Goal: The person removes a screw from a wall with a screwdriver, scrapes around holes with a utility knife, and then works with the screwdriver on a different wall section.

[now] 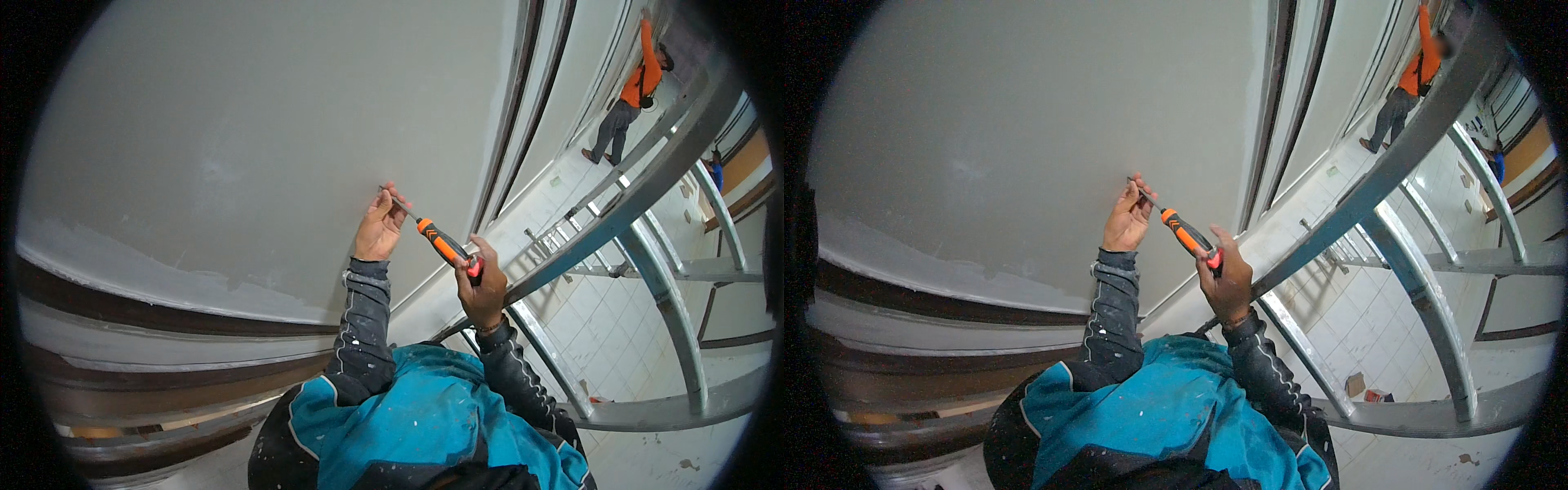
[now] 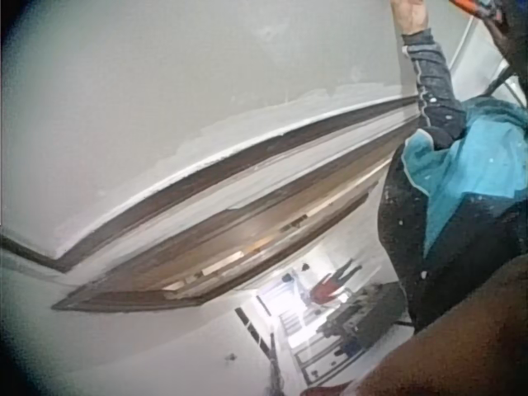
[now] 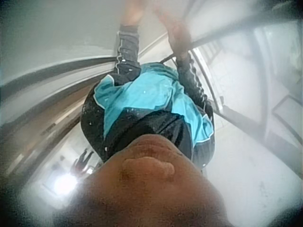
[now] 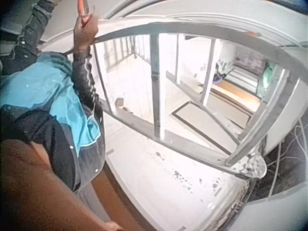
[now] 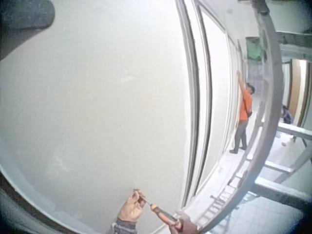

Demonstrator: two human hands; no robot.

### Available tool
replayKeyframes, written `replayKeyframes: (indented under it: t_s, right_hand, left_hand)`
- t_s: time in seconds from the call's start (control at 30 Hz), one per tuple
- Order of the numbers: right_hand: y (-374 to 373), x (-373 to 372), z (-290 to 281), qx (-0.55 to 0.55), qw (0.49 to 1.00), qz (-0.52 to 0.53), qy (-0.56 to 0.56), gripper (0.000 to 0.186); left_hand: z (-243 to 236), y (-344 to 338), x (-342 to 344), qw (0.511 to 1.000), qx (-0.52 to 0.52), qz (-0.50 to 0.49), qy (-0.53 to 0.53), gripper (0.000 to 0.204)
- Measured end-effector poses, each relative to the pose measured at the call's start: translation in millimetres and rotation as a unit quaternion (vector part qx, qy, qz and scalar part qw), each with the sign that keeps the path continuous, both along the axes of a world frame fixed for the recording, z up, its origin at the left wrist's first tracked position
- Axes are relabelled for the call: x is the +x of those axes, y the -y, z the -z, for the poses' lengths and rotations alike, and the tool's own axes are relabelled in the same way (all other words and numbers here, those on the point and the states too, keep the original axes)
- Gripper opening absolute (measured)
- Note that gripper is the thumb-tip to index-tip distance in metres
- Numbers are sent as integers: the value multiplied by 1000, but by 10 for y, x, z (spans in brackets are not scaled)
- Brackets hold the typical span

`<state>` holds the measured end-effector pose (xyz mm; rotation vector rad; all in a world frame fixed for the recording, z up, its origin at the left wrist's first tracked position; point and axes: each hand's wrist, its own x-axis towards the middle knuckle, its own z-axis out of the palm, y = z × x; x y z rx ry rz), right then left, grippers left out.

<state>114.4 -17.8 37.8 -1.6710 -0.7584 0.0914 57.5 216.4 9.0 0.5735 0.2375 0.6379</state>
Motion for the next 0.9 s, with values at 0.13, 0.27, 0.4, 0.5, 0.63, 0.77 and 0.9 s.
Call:
replayKeyframes:
  t_s: [0.13,0.27,0.4,0.5,0.63,0.77,0.9]
  right_hand:
    - [-63,35,41,-16,999,-2,38,60]
    - [36,122,72,61,973,22,220,63]
    - [24,126,219,51,975,-56,211,50]
    - [3,87,21,52,982,-58,175,45]
    - [38,104,-24,23,992,-16,127,47]
    - [122,133,-124,54,986,-8,160,56]
    - [121,82,-29,39,989,-54,135,64]
  left_hand:
    - [-20,-14,4,1000,1,-20,-20,25]
    - [-23,39,106,999,-13,-5,-37,28]
    - [129,-26,16,990,110,-24,-85,25]
    - [106,-52,-70,994,84,-45,-52,25]
    - [11,-5,-51,1000,6,-21,-12,27]
    - [46,-34,3,1000,-2,-17,-27,25]
    - [-81,8,-21,997,-5,-55,-53,22]
